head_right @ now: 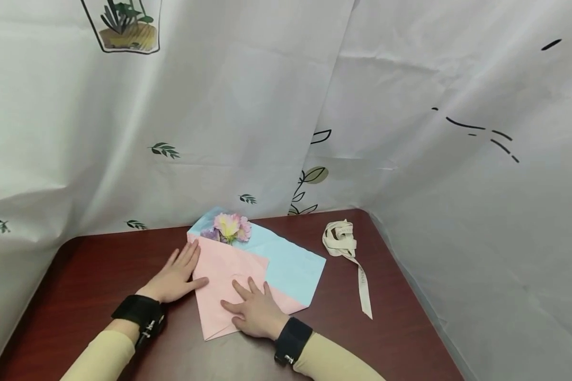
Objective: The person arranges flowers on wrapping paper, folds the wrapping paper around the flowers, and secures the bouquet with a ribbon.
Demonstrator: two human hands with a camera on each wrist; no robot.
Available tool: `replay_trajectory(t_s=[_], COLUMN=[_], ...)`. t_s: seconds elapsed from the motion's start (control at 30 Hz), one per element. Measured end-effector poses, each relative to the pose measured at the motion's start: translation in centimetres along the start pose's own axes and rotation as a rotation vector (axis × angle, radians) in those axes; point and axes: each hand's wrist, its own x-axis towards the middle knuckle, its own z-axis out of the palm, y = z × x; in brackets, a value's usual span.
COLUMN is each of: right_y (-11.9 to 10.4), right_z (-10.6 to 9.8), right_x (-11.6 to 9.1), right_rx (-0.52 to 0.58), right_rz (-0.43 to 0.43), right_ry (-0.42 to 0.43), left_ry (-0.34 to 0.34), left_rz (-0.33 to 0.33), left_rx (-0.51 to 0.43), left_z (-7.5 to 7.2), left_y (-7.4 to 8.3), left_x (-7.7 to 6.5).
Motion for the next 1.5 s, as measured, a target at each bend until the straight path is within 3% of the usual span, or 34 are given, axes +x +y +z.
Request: replay_trajectory(t_s=[0.1,0.17,0.3,0.5,0.7,0.8,0.97,1.13,1.33,1.5], right_y=[0.0,0.0,0.1,0.2,-0.2,-0.2,0.0,0.0,0.3,0.0], right_z=[-0.2,-0.1,0.0,0.1,0.2,0.1,-0.1,-0.3,0.0,0.2], right_x=[-0.1,-0.1,-0.1,0.0,-0.1,-0.1,-0.2,-0.1,-0.1,-0.3], right_rx=[-0.006,-0.006,0.015,0.025,0.023,0.018,0.006,-0.026,-0.029,-0.025], right_rz=[-0.006,-0.015,-0.022,-0.018,-0.032,-0.029,-0.009,0.006,0.015,0.0], right_ry=[0.012,0.021,0.024,0.017,0.012,0.014,0.023,0.027,0.028,0.023], left_ry=[-0.058,-0.075,-0.094,-0.101,-0.071,-0.044,0.011,-0.009,-0.002,-0.063], left_rz=[-0.051,-0.108,-0.185,-0.244,-0.248,-0.211,-0.087,0.027,0.158,0.202], left_rx=[-0.095,-0.107,-0.036,0.024,0.048,0.088,0.126,0.17,0.184,0.159], left_z=[0.0,-0.2,-0.8,-0.9,1.2,1.9,3.1,3.7,4.7,3.5], left_y=[0.9,1.2,1.3,0.7,-0.7,0.5,4.2,7.2,8.0,9.1], left_x=[0.5,0.9,2.0,3.2,2.2,0.9,-2.5,-5.8,-7.7,-9.0])
